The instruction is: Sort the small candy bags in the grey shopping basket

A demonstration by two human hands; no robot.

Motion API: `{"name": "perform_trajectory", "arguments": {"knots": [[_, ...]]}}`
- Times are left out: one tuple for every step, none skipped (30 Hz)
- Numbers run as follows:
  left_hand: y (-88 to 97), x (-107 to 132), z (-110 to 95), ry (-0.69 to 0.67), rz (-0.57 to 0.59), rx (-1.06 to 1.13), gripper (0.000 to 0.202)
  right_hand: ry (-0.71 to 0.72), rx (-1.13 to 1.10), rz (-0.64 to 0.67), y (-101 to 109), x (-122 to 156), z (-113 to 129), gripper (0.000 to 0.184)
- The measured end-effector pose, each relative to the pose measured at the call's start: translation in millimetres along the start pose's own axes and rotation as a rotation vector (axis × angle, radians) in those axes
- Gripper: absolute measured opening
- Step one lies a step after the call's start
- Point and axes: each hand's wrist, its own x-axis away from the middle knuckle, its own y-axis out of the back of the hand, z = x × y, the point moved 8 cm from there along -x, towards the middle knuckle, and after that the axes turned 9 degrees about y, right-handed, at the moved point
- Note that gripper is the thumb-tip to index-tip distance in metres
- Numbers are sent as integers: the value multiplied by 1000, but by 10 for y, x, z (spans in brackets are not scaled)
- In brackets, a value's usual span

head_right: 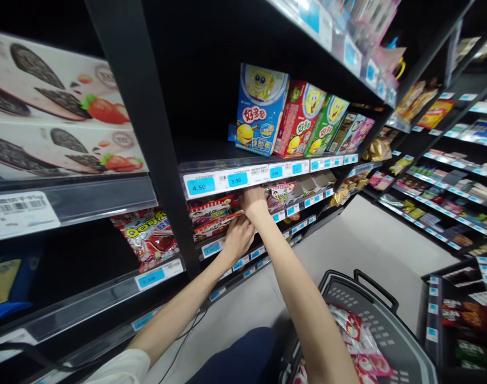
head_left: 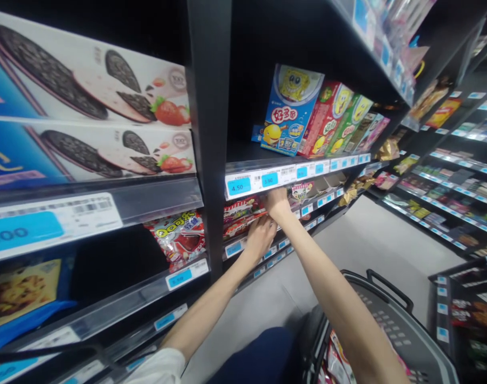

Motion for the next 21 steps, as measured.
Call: {"name": "perform_trajectory", "arguments": {"knots": [[-1,-1,-1,3,-2,1,28,-7,9,-4,0,44,-23,28],[-2,-2,-3,4,-3,3,27,-4,13,1,-8,89,-46,30],[-3,-2,-5,4,-5,5,26,11,9,17,-29,129,-66,30],[-6,-3,-7,4,-8,8,25,35,-4,47,-64,158,-80,28],[-8,-3,-8,5,-11,10,24,66,-25,89,-110,173,-87,26],[-12,-3,-7,6,-14,12,25,97,-50,135,-160,173,-88,23],[-15,-3,-6,9,-18,14,25,123,-73,178,-209,161,-88,21],[-19,-2,-3,13,-22,14,26,140,-93,215,-250,139,-88,22],[-22,-2,-1,16,-25,13,27,149,-106,245,-285,109,-89,23],[-25,-1,0,17,-28,12,28,152,-113,271,-313,78,-91,25],[-26,0,-2,15,-30,11,29,151,-115,292,-337,49,-91,27],[-26,0,-4,11,-31,11,30,149,-115,312,-356,26,-91,29],[-25,1,-8,7,-31,11,30,147,-113,330,-370,10,-88,30],[-22,0,-9,5,-32,11,31,145,-109,345,-381,1,-85,31],[-18,-1,-10,4,-31,11,31,143,-104,359,-387,-1,-81,33],[-15,-3,-9,5,-29,13,31,142,-99,369,-391,4,-76,33],[-12,-5,-8,6,-25,15,31,141,-91,376,-391,14,-69,33],[-9,-8,-7,7,-22,18,31,139,-81,376,-387,25,-62,33],[-8,-11,-5,7,-17,21,30,137,-65,368,-378,36,-56,31],[-7,-13,-4,7,-12,25,29,131,-45,352,-365,44,-52,30],[-6,-15,-4,6,-6,30,28,122,-21,328,-348,47,-51,29]]}}
